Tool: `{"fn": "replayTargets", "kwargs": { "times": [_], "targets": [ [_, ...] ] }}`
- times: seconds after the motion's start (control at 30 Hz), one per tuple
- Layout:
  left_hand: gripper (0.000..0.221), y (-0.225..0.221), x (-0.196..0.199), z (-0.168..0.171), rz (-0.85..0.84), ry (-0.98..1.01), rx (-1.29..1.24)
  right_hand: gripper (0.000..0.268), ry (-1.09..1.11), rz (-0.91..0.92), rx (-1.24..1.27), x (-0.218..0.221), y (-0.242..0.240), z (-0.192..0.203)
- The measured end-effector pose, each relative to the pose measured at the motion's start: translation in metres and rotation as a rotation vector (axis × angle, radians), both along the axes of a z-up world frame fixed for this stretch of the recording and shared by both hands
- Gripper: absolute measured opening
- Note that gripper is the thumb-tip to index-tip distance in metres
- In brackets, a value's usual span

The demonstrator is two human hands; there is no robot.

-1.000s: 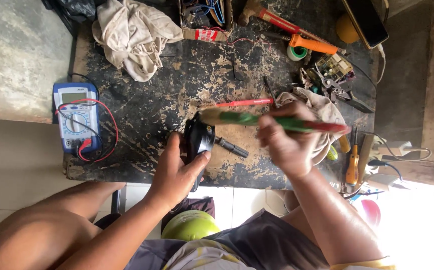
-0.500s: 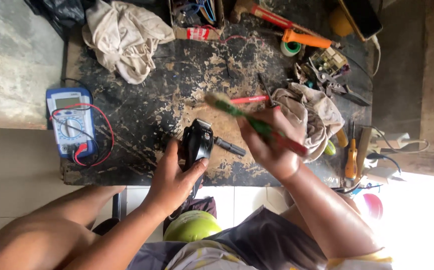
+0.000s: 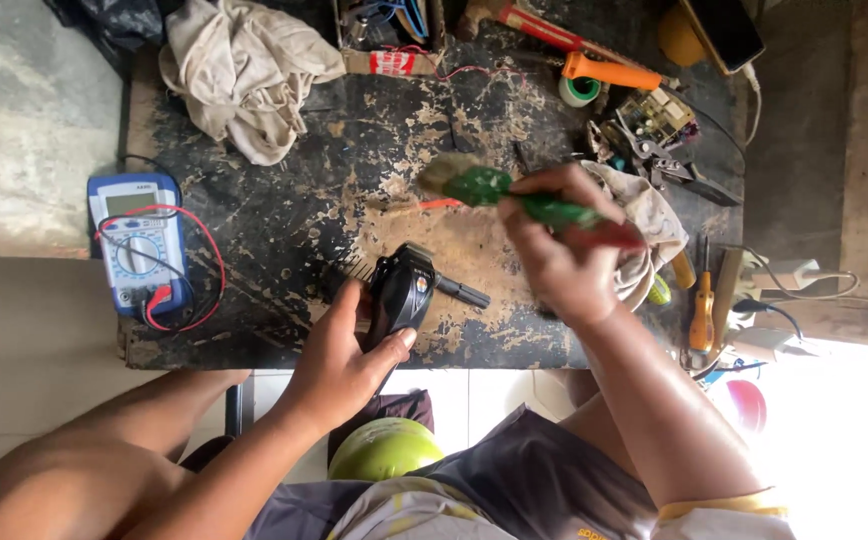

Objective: Cleaning and inspecting a hair clipper at a repair bench using a brush and cloth

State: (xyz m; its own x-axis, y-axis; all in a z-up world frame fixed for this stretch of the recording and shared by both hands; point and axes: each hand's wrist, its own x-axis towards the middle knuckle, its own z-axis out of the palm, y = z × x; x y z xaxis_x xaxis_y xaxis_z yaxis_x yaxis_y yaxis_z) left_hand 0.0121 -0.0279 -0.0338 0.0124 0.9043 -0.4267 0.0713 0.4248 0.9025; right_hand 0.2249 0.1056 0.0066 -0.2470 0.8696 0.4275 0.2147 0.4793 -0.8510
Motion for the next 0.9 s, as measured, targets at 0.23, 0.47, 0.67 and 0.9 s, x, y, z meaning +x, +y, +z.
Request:
{"fn": "replayTargets", "kwargs": {
  "times": [0.23,0.47,0.67,0.9],
  "targets": [
    [0.038,-0.001,-0.005,-0.002,-0.053,0.031,0.056,0.013,0.374,0.110,-0.415,0.013,0.005,-0.015],
    [0.038,-0.003,-0.005,0.003,-0.042,-0.018,0.080,0.015,0.248,0.101,-0.340,0.019,0.008,-0.016],
    [0.036,-0.005,-0.008,-0.004,-0.037,-0.090,0.042,0.013,0.106,0.100,-0.207,0.023,0.010,-0.016],
    [0.035,0.001,-0.012,0.003,0.032,-0.224,-0.069,0.016,0.188,0.103,-0.222,0.020,0.010,-0.011]
  ]
}}
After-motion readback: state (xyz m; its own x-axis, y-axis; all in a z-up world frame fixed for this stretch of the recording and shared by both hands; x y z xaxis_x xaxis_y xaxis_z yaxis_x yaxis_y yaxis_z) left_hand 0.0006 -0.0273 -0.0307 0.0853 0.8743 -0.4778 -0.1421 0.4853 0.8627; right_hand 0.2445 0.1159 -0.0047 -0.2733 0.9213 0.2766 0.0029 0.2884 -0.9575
